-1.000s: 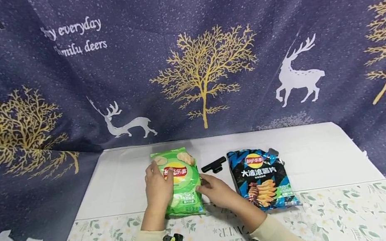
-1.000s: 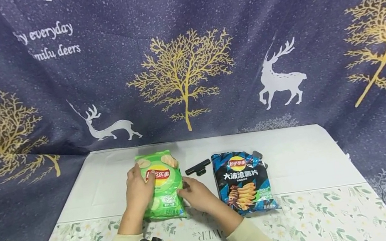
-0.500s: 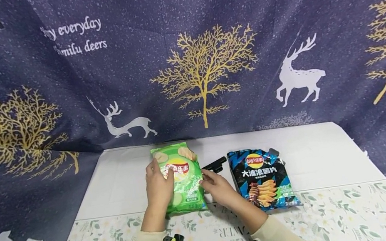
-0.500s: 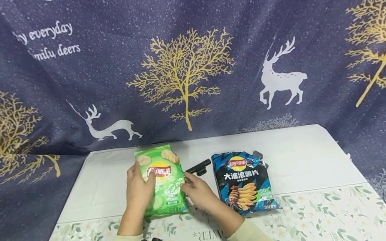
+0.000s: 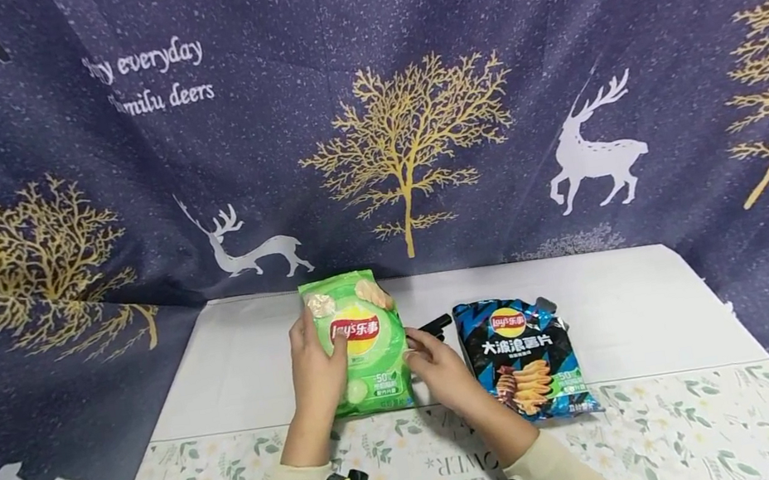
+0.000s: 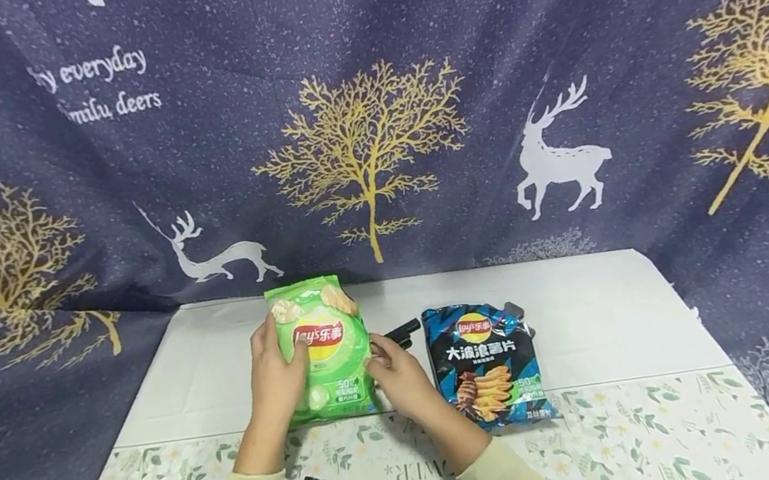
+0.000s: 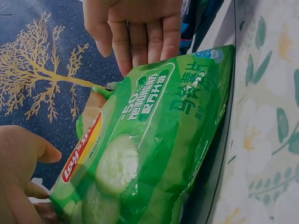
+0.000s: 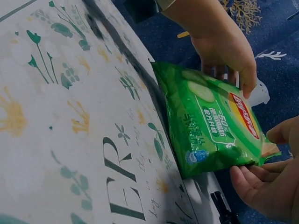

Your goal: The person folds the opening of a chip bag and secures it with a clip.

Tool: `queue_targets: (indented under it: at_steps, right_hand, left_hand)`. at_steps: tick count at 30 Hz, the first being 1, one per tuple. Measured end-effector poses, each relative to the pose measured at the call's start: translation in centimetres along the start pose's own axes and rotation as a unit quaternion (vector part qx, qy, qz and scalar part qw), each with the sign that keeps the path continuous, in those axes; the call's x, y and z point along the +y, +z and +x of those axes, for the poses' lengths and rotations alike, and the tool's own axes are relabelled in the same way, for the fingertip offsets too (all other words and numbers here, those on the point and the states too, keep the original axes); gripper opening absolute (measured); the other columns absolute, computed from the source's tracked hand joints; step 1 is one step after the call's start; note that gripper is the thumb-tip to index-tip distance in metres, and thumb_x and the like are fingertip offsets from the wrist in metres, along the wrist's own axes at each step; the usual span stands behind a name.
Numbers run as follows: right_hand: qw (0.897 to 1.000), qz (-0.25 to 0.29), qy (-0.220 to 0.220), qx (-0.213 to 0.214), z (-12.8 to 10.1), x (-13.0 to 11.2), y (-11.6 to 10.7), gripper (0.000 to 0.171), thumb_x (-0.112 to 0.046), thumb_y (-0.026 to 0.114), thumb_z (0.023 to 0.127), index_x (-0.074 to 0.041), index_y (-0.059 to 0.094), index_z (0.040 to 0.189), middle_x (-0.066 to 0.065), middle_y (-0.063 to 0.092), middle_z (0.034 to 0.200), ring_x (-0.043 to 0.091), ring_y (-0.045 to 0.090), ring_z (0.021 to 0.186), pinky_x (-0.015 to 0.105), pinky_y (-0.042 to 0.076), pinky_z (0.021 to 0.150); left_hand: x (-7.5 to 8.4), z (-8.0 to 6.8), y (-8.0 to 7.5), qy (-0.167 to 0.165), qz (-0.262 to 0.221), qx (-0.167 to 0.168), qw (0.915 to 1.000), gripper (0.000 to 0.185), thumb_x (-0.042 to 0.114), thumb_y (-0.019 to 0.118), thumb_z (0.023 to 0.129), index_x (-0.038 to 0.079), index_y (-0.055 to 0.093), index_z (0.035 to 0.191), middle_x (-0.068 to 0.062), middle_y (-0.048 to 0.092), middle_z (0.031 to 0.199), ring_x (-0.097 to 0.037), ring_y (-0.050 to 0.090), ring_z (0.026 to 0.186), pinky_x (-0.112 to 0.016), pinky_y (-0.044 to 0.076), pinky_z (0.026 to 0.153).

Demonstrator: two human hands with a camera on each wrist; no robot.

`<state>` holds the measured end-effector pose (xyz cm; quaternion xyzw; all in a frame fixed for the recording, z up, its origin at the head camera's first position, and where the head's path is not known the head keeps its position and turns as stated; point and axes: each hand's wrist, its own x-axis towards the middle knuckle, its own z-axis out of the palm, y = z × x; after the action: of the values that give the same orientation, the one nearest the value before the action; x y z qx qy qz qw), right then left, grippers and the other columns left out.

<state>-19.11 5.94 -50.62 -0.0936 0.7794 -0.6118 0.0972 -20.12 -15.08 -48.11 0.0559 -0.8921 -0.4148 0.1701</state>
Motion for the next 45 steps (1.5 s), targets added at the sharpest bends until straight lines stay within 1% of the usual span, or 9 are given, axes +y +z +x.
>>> queue_targets:
  at_steps: [5,10,15,17,22,29,36,40,45]
  right_hand:
    - [1.000,0.008,-0.004,0.022,-0.1,-0.2,-0.1,0.053,-0.022,0.051,0.105,-0.006,0.039,0.154,0.017,0.055,0.146,0.035,0.055,0.134,0.049,0.046,0.111]
    - [0.999,0.017,0.003,0.036,0.0,-0.3,-0.3,0.050,-0.023,0.052,0.105,-0.014,0.042,0.153,0.013,0.058,0.144,0.033,0.056,0.134,0.050,0.047,0.110]
    - [0.998,0.047,-0.015,0.037,0.2,-0.2,-0.4,0.049,-0.017,0.050,0.106,-0.007,0.040,0.153,0.017,0.057,0.144,0.034,0.057,0.132,0.050,0.047,0.110]
    - [0.998,0.053,-0.020,0.032,0.0,-1.0,-0.5,0.049,-0.011,0.047,0.106,-0.002,0.038,0.153,0.021,0.056,0.144,0.037,0.057,0.132,0.051,0.046,0.110]
    - [0.997,0.050,-0.037,0.040,-0.1,-1.2,-0.5,0.046,-0.006,0.042,0.105,-0.001,0.041,0.151,0.021,0.060,0.138,0.035,0.059,0.125,0.052,0.049,0.106]
    - [0.997,0.031,-0.048,0.053,0.1,-0.7,-0.6,0.040,-0.014,0.038,0.109,-0.007,0.051,0.146,0.018,0.063,0.133,0.030,0.063,0.114,0.048,0.054,0.097]
    - [0.995,0.065,-0.056,0.050,0.2,-0.4,-0.8,0.040,-0.030,0.043,0.110,-0.007,0.059,0.139,0.016,0.065,0.132,0.030,0.065,0.116,0.047,0.054,0.099]
    - [0.995,0.068,-0.059,0.049,0.3,-0.4,-0.8,0.042,-0.035,0.045,0.109,-0.008,0.062,0.136,0.014,0.067,0.130,0.025,0.066,0.114,0.041,0.055,0.097]
    - [0.995,0.066,-0.047,0.054,0.3,-0.4,-0.7,0.040,-0.037,0.049,0.107,-0.009,0.065,0.131,0.012,0.069,0.125,0.019,0.067,0.105,0.043,0.056,0.095]
  left_hand:
    - [0.4,-0.1,0.0,0.013,-0.016,0.024,0.9995,0.077,0.018,0.064,0.095,-0.001,0.025,0.159,-0.026,0.035,0.152,-0.047,0.043,0.139,-0.057,0.036,0.116]
    - [0.6,-0.2,-0.1,0.007,-0.040,0.021,0.9990,0.078,0.020,0.063,0.097,0.002,0.022,0.161,-0.023,0.033,0.154,-0.043,0.041,0.142,-0.055,0.035,0.118]
    - [0.7,-0.1,-0.3,-0.001,-0.046,0.021,0.9987,0.079,0.022,0.062,0.098,0.007,0.018,0.163,-0.023,0.035,0.152,-0.043,0.045,0.137,-0.056,0.038,0.115]
    - [0.8,-0.1,-0.5,-0.006,-0.047,0.021,0.9987,0.080,0.023,0.062,0.098,0.009,0.017,0.163,-0.024,0.035,0.151,-0.044,0.047,0.135,-0.056,0.039,0.114]
    - [1.1,-0.2,-0.8,-0.015,-0.066,0.019,0.9975,0.079,0.024,0.061,0.099,0.012,0.016,0.164,-0.023,0.035,0.150,-0.043,0.046,0.136,-0.056,0.038,0.115]
    - [1.3,-0.3,-0.9,-0.015,-0.076,0.029,0.9966,0.075,0.028,0.059,0.101,0.011,0.020,0.163,-0.022,0.038,0.146,-0.041,0.047,0.135,-0.056,0.038,0.115]
    - [1.1,-0.2,-0.9,-0.019,-0.085,0.049,0.9950,0.068,0.038,0.053,0.104,0.003,0.030,0.158,-0.022,0.044,0.136,-0.039,0.050,0.125,-0.056,0.039,0.111]
    - [1.0,-0.1,-1.0,-0.019,-0.086,0.047,0.9950,0.070,0.044,0.052,0.104,0.004,0.031,0.158,-0.021,0.045,0.133,-0.038,0.051,0.122,-0.055,0.040,0.108]
    - [0.8,0.0,-1.0,-0.015,-0.084,0.045,0.9954,0.068,0.043,0.051,0.104,0.005,0.032,0.158,-0.021,0.048,0.132,-0.038,0.052,0.122,-0.056,0.040,0.108]
